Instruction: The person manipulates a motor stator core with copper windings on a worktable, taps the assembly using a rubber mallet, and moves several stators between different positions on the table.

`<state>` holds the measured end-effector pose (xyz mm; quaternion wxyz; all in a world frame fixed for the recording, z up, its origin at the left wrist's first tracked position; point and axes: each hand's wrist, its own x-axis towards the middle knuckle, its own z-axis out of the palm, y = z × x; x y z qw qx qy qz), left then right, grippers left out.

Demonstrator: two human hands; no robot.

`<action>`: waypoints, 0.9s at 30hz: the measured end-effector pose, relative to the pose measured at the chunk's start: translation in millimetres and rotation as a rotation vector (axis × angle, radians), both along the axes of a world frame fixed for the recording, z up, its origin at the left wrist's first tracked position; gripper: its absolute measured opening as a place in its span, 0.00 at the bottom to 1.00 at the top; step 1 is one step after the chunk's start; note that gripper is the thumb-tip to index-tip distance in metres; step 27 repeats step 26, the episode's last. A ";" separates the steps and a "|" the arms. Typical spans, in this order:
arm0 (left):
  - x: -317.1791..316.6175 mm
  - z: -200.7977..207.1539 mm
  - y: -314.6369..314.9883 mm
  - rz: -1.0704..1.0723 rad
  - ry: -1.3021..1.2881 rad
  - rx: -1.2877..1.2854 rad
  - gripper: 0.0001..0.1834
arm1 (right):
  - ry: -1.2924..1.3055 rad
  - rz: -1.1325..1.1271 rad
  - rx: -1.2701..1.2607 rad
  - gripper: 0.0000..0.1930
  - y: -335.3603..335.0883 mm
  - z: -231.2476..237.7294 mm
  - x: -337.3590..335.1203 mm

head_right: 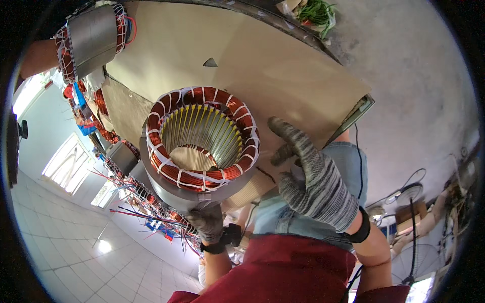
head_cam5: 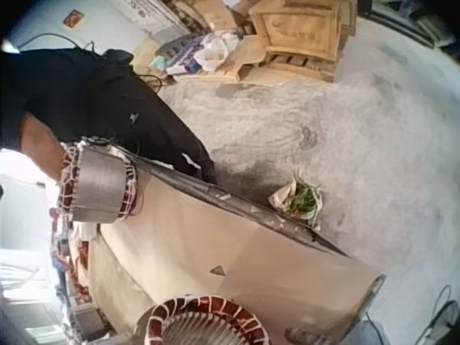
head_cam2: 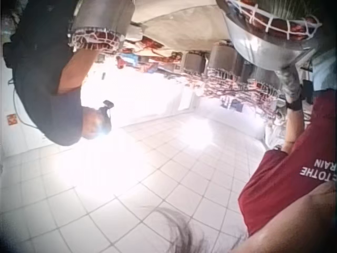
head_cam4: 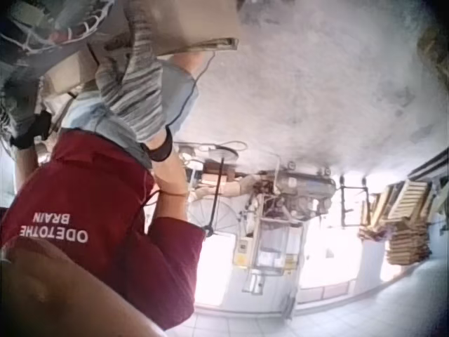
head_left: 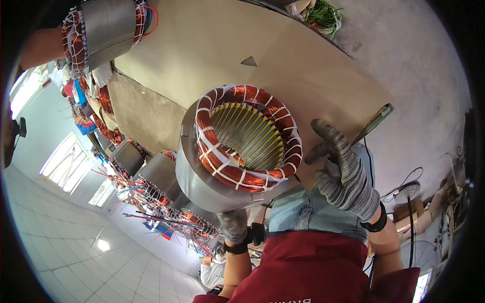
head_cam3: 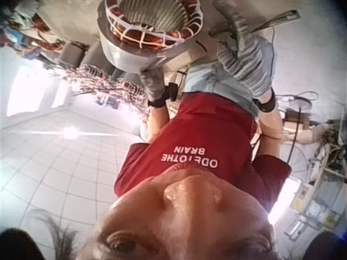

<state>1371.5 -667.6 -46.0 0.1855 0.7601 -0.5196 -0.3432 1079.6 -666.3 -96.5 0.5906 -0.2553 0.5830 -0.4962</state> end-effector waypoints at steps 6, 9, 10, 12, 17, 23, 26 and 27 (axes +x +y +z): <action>-18.0 -6.6 -0.8 0.051 0.471 0.104 0.40 | -0.055 0.195 -0.053 0.27 -14.8 -5.0 -3.6; -33.3 -3.1 -8.0 0.129 0.572 0.040 0.35 | -0.071 0.175 -0.047 0.30 -9.0 -0.9 4.2; -35.1 -0.2 -10.0 0.117 0.581 0.045 0.35 | -0.110 0.146 -0.015 0.30 -7.0 1.4 3.1; -35.3 10.0 -12.5 0.101 0.599 0.176 0.33 | -0.040 0.147 0.009 0.30 12.6 11.7 2.5; -37.6 32.2 -4.7 0.278 0.763 0.282 0.31 | 0.132 0.256 0.109 0.28 51.9 43.9 6.6; -54.4 40.4 -16.7 0.238 0.628 0.289 0.40 | -0.066 -0.118 0.234 0.20 95.9 19.4 28.7; -54.9 39.6 -25.1 0.217 0.536 0.282 0.41 | -0.163 -0.305 0.339 0.23 112.8 -2.3 21.4; -54.9 39.6 -25.1 0.217 0.536 0.282 0.41 | -0.163 -0.305 0.339 0.23 112.8 -2.3 21.4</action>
